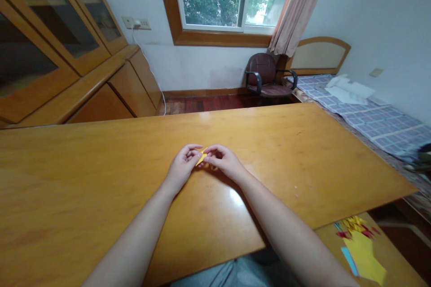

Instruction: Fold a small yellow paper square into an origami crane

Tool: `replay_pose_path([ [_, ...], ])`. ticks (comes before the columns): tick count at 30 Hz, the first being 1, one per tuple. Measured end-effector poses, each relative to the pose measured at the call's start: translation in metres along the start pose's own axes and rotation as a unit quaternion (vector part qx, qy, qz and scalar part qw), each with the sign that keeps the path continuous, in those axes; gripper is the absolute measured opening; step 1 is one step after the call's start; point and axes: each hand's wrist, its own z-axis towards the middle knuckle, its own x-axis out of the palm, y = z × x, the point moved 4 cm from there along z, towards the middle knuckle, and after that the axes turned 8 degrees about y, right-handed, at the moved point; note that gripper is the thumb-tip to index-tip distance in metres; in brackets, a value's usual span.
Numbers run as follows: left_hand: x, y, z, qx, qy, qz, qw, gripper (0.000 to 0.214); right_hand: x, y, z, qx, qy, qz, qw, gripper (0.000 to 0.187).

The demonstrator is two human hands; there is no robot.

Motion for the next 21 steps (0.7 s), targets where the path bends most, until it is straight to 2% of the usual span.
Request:
replay_pose_path([
  [12,0.002,-0.0046,-0.0003,0.012,0.004,0.04,0.999,0.032,-0.0009,-0.002,0.0013,0.012,0.016,0.007,1.0,0.036],
  [21,0.002,-0.007,-0.003,0.002,0.008,0.008,1.0,0.039,-0.0011,-0.0006,-0.0014,-0.007,0.013,-0.018,1.0,0.034],
])
